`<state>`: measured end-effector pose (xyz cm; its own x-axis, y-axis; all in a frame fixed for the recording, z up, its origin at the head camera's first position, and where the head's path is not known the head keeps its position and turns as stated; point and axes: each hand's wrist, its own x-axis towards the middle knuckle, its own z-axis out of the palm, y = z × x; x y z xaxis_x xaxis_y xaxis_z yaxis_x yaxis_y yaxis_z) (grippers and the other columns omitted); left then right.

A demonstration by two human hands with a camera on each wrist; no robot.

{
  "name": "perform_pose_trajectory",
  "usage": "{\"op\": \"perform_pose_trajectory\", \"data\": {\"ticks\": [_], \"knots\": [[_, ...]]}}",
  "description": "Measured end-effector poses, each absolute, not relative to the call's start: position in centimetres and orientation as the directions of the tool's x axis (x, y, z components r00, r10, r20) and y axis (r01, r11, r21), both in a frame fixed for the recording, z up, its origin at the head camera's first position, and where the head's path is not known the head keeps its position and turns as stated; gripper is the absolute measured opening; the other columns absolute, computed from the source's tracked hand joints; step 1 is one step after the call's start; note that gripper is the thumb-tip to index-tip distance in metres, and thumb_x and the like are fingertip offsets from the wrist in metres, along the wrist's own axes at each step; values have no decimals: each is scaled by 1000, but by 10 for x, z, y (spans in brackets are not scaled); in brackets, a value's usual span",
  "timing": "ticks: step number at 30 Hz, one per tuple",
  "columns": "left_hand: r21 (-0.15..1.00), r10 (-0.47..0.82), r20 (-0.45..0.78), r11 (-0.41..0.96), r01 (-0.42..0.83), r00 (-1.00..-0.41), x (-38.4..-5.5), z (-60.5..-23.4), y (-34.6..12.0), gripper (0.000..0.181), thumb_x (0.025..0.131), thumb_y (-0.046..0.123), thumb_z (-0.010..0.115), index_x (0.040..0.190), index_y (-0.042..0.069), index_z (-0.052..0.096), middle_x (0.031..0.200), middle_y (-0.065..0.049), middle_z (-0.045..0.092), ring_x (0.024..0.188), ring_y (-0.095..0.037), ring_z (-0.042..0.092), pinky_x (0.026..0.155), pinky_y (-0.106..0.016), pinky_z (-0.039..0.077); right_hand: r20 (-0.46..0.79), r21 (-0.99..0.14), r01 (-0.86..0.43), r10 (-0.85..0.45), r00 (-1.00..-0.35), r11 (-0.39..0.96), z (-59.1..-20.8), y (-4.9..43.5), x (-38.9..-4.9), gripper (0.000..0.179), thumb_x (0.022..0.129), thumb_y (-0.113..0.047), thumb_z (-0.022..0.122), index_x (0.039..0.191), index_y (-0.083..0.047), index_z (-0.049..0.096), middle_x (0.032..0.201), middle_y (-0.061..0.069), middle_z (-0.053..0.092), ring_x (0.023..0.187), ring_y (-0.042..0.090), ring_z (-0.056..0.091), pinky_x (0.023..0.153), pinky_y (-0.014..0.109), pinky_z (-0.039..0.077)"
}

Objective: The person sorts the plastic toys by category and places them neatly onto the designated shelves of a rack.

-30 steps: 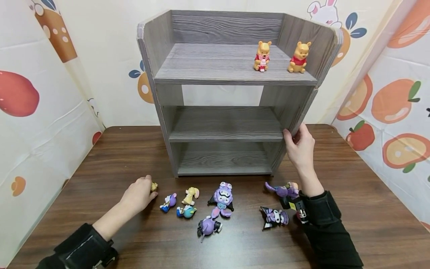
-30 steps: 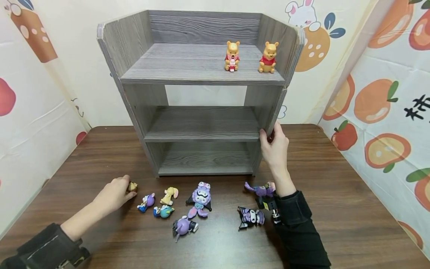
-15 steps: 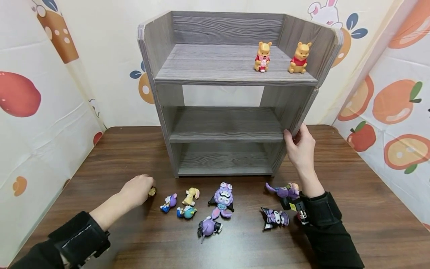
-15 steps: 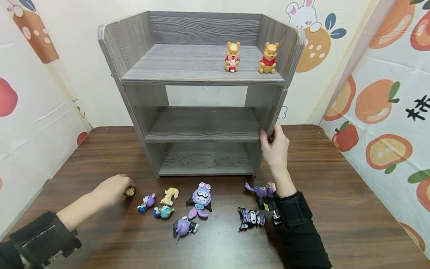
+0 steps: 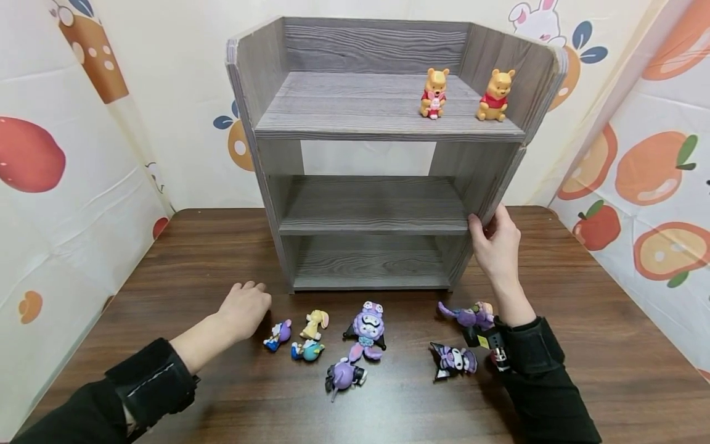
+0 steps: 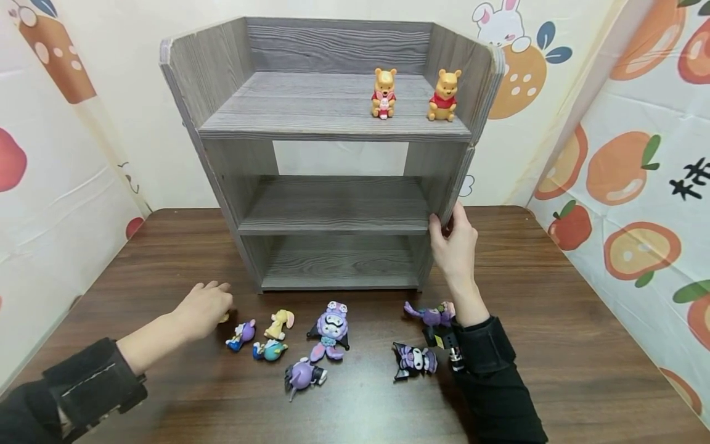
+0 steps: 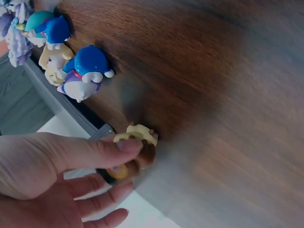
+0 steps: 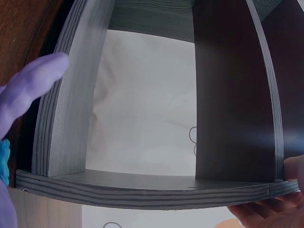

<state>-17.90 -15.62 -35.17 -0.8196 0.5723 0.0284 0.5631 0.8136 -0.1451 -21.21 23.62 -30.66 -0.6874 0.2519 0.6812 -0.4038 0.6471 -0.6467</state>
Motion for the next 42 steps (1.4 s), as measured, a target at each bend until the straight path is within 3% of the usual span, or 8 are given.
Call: {"op": "perform_pose_trajectory", "data": {"ticks": [5, 9, 13, 19, 27, 35, 42], "knots": [[-37, 587, 68, 809, 586, -807, -181, -356, -162, 19, 62, -6, 69, 60, 8, 57, 72, -8, 52, 67, -30, 50, 54, -39, 38, 684, -643, -405, 248, -686, 651, -306, 236, -212, 22, 84, -3, 52, 104, 7, 53, 84, 21, 62, 66, -12, 49, 51, 6, 37], [46, 558, 63, 827, 561, -827, -182, -356, -168, 23, 60, -10, 69, 79, 1, 62, 78, -12, 53, 72, -32, 54, 55, -42, 43, 687, -637, -405, 245, -684, 656, -307, 236, -212, 22, 84, -3, 53, 103, 6, 53, 83, 21, 62, 65, -13, 49, 50, 6, 37], [181, 467, 67, 863, 471, -882, -179, -355, -171, 44, 58, 1, 79, 95, -8, 57, 89, -21, 53, 81, -35, 55, 63, -44, 46, 689, -636, -404, 248, -681, 658, -307, 236, -212, 22, 84, -3, 53, 103, 6, 53, 81, 20, 62, 64, -12, 49, 50, 6, 37], [369, 315, 116, 867, 335, -942, -174, -361, -173, 44, 59, 5, 79, 91, -8, 52, 81, -15, 49, 70, -26, 51, 60, -40, 44, 685, -647, -408, 256, -682, 644, -307, 236, -213, 22, 84, -4, 52, 103, 6, 53, 82, 20, 62, 66, -12, 50, 51, 7, 38], [412, 280, 170, 851, 326, -945, -173, -373, -174, 27, 63, 3, 75, 77, 0, 52, 71, -6, 48, 64, -22, 48, 53, -37, 41, 686, -645, -403, 259, -680, 649, -307, 235, -212, 24, 84, -3, 52, 106, 6, 53, 83, 21, 62, 65, -12, 49, 50, 6, 37], [399, 283, 198, 851, 341, -938, -170, -363, -173, 21, 65, 2, 72, 80, -3, 58, 75, -9, 54, 68, -23, 53, 57, -40, 45, 697, -636, -414, 255, -671, 651, -308, 235, -212, 23, 84, -3, 52, 105, 7, 53, 81, 20, 62, 63, -12, 48, 48, 7, 36], [383, 304, 287, 833, 400, -908, -159, -333, -168, 20, 65, 2, 72, 80, -2, 60, 77, -9, 55, 68, -23, 55, 57, -39, 46, 708, -625, -417, 255, -658, 660, -309, 235, -213, 21, 83, -3, 52, 102, 6, 54, 75, 18, 61, 57, -9, 46, 45, 8, 34]]}}
